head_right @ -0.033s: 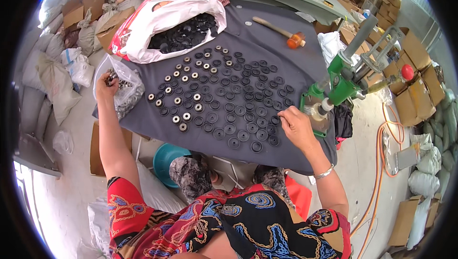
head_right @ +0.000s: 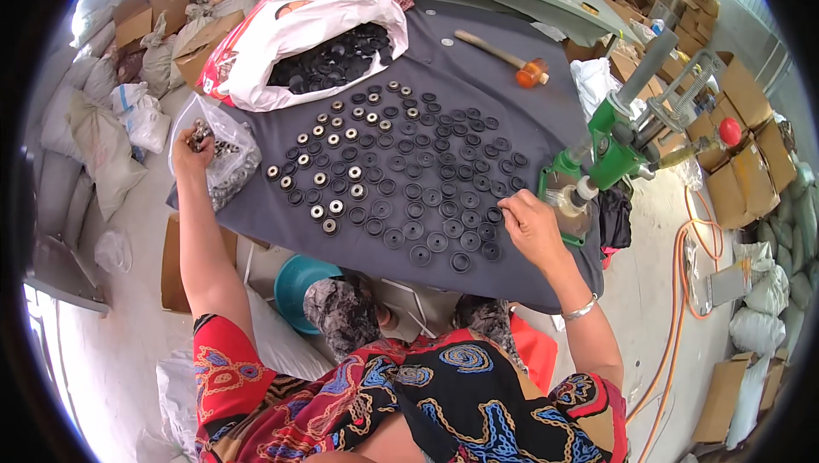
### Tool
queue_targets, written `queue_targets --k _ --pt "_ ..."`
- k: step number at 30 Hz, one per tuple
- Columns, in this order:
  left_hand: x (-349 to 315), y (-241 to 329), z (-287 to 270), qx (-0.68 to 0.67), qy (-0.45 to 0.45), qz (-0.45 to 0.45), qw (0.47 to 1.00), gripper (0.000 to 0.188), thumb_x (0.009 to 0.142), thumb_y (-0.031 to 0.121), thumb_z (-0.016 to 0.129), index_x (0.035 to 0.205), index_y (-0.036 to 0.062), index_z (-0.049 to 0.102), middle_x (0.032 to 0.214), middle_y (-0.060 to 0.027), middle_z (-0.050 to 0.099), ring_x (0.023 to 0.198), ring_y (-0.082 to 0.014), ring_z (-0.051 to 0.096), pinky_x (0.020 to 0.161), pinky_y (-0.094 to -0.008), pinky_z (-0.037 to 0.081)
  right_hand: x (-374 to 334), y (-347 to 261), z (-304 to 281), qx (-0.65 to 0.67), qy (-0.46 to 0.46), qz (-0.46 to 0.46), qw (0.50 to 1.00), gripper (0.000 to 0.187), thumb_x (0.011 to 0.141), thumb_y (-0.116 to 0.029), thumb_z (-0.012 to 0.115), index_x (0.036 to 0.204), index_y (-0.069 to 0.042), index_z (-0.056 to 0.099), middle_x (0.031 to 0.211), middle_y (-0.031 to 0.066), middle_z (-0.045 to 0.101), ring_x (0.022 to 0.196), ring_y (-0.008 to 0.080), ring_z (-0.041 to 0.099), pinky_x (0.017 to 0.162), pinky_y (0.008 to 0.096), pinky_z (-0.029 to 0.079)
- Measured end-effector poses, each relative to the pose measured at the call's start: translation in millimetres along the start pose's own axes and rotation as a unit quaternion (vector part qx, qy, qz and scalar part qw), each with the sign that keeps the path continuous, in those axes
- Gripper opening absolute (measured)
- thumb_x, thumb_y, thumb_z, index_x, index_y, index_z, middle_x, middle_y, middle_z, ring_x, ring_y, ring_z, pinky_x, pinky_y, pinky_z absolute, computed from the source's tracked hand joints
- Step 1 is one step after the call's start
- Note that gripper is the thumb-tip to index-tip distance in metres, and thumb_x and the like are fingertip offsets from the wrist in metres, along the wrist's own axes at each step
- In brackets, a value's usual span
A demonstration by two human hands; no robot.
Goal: The person sits at a low table and assembles small metal washers into black rubber grommets. They pick up a washer and a grommet, insert the washer into the grommet, and place the assembly on the table. Later, they use a rubber mallet to tap the assembled units on the table.
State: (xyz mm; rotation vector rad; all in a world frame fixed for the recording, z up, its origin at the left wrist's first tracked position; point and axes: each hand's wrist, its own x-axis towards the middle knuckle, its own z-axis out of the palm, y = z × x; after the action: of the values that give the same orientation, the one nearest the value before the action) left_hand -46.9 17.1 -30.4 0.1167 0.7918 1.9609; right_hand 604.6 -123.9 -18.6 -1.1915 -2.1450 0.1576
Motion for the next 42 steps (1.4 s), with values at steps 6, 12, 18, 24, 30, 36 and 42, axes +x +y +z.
queue_targets --k 6,12,18,24,30,36,42 --pt "-4.8 -1.0 -3.5 -0.049 0.013 -0.008 0.999 0.047 0.099 0.031 0.029 0.112 -0.0058 0.056 0.11 -0.0207 0.057 0.088 -0.0367 0.057 0.047 -0.0265 0.034 4.0 -12.0 -3.4 -0.012 0.001 -0.01 1.0 0.012 0.078 0.004 0.062 0.088 -0.001 0.064 0.077 0.0107 0.057 0.066 0.0279 0.059 0.059 0.0352 0.047" --pt "-23.8 -10.6 4.0 -0.227 -0.09 -0.025 0.969 0.045 0.098 0.029 0.03 0.112 -0.005 0.056 0.094 -0.0174 0.054 0.079 -0.0302 0.054 0.043 -0.0256 0.032 0.2 -19.7 -8.8 0.003 0.003 0.005 1.0 0.012 0.079 0.005 0.061 0.088 -0.001 0.064 0.077 0.011 0.057 0.063 0.026 0.059 0.057 0.0333 0.046" --pt "-106.9 -32.6 33.5 -0.256 -0.101 -0.055 0.96 0.033 0.092 0.021 0.037 0.105 -0.0005 0.059 0.092 -0.0143 0.054 0.077 -0.0277 0.054 0.042 -0.0249 0.032 17.2 -48.9 -7.2 0.029 0.007 -0.046 0.998 0.012 0.078 0.005 0.062 0.089 -0.001 0.064 0.077 0.0105 0.058 0.063 0.0242 0.059 0.056 0.0322 0.046" --pt "-232.0 -102.5 66.1 -0.287 -0.14 -0.164 0.933 0.02 0.084 0.014 0.05 0.098 0.0031 0.059 0.084 -0.0108 0.056 0.067 -0.025 0.057 0.037 -0.0247 0.033 47.0 -105.7 4.1 0.109 0.019 -0.132 0.985 0.019 0.078 0.004 0.064 0.096 -0.002 0.064 0.08 0.0097 0.059 0.065 0.0241 0.059 0.058 0.0324 0.047" --pt "-311.6 -203.2 99.9 -0.175 -0.193 -0.312 0.914 0.02 0.087 0.02 0.05 0.093 0.0044 0.061 0.079 -0.0082 0.062 0.063 -0.0212 0.06 0.035 -0.0233 0.034 73.6 -134.3 20.2 0.095 0.028 -0.159 0.982 0.029 0.08 -0.005 0.068 0.108 -0.002 0.062 0.091 0.0116 0.058 0.07 0.0262 0.061 0.061 0.0359 0.049" --pt "-324.1 -258.4 105.5 -0.187 -0.178 -0.404 0.877 0.02 0.089 0.024 0.046 0.084 0.0113 0.061 0.074 -0.0008 0.064 0.056 -0.0125 0.059 0.034 -0.0224 0.034 78.4 -117.6 19.1 0.031 -0.022 -0.068 0.997 0.027 0.086 -0.014 0.063 0.11 -0.001 0.063 0.093 0.0128 0.058 0.074 0.0287 0.062 0.066 0.0369 0.051" --pt "-319.1 -263.3 89.0 -0.169 -0.145 -0.394 0.892 0.026 0.092 0.027 0.041 0.085 0.0105 0.059 0.079 -0.0034 0.063 0.059 -0.0142 0.059 0.036 -0.0246 0.035 74.5 -106.6 27.1 0.075 -0.093 -0.055 0.991 0.029 0.084 -0.018 0.063 0.11 -0.005 0.063 0.09 0.0131 0.056 0.079 0.0301 0.061 0.069 0.0389 0.05"
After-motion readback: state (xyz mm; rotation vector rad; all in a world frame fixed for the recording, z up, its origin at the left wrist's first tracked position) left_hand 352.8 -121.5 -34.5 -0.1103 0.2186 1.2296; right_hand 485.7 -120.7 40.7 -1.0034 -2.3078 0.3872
